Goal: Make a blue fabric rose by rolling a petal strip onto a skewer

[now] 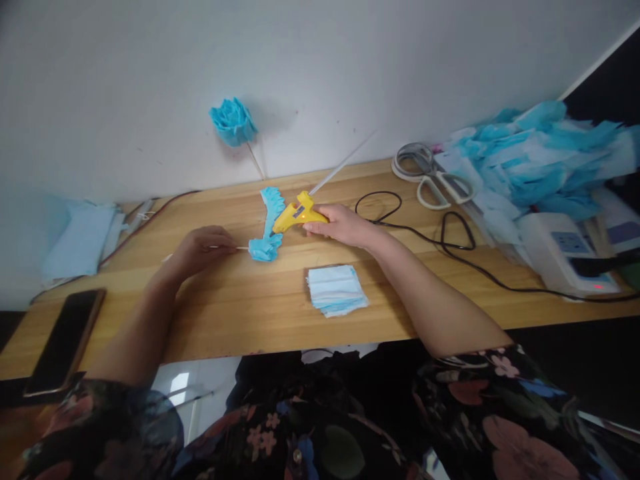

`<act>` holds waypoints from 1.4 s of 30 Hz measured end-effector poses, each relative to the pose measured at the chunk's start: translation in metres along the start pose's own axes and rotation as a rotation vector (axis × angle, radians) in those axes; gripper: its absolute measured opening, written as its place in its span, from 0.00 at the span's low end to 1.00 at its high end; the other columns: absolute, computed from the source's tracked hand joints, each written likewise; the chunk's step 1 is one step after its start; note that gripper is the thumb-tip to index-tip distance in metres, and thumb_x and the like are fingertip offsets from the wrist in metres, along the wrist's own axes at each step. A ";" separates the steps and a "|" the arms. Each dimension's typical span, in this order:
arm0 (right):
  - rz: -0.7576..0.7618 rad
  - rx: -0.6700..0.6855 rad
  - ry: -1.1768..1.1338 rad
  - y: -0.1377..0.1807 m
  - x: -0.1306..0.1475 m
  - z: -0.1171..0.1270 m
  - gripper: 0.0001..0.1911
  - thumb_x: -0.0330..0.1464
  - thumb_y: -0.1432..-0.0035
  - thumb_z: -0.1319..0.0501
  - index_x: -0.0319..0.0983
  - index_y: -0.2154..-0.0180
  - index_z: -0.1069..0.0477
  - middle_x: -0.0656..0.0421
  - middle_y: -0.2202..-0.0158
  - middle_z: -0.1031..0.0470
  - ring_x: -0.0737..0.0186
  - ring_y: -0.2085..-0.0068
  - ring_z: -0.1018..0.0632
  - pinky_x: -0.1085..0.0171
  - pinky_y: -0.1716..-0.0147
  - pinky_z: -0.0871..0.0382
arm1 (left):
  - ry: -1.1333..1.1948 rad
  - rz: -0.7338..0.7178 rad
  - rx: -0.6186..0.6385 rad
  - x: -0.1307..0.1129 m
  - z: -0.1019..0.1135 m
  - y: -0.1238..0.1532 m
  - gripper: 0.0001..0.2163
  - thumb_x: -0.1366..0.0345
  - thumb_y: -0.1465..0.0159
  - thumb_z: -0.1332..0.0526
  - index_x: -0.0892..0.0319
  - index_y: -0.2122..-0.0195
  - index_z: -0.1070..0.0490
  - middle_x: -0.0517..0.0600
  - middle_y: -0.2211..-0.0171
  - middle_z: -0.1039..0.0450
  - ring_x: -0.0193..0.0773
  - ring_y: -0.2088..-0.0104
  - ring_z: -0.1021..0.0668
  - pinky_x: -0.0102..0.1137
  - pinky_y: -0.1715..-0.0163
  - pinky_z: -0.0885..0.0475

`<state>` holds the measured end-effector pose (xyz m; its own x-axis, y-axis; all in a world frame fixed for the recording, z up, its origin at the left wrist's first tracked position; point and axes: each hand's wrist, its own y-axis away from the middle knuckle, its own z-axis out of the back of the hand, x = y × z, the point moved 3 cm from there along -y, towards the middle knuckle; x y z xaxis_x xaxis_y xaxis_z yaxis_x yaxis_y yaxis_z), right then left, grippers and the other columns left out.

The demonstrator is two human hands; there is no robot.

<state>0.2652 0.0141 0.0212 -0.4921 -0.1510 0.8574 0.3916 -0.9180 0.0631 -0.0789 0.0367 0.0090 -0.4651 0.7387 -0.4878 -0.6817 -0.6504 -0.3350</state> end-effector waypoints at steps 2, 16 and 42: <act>-0.002 -0.010 -0.002 0.000 -0.001 0.000 0.23 0.54 0.42 0.36 0.39 0.63 0.22 0.61 0.72 0.29 0.64 0.71 0.33 0.64 0.70 0.44 | -0.005 -0.001 -0.002 0.001 0.000 0.000 0.11 0.58 0.29 0.36 0.56 0.65 0.16 0.53 0.67 0.19 0.38 0.68 0.20 0.32 0.68 0.29; 0.045 -0.044 0.139 0.001 -0.002 0.008 0.21 0.52 0.44 0.34 0.40 0.66 0.24 0.61 0.72 0.29 0.62 0.70 0.31 0.63 0.69 0.43 | 0.006 0.000 0.017 0.002 0.001 0.001 0.09 0.61 0.30 0.35 0.55 0.65 0.16 0.53 0.66 0.19 0.38 0.67 0.20 0.32 0.67 0.28; 0.050 -0.104 -0.026 -0.003 -0.008 -0.002 0.23 0.51 0.40 0.35 0.39 0.55 0.21 0.54 0.61 0.17 0.61 0.70 0.27 0.62 0.72 0.33 | 0.000 0.020 0.026 -0.001 0.000 0.000 0.10 0.61 0.29 0.36 0.57 0.64 0.17 0.52 0.66 0.20 0.38 0.67 0.21 0.31 0.66 0.30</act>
<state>0.2662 0.0174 0.0133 -0.4527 -0.1891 0.8714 0.3315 -0.9429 -0.0324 -0.0784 0.0360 0.0093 -0.4787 0.7254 -0.4946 -0.6864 -0.6605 -0.3043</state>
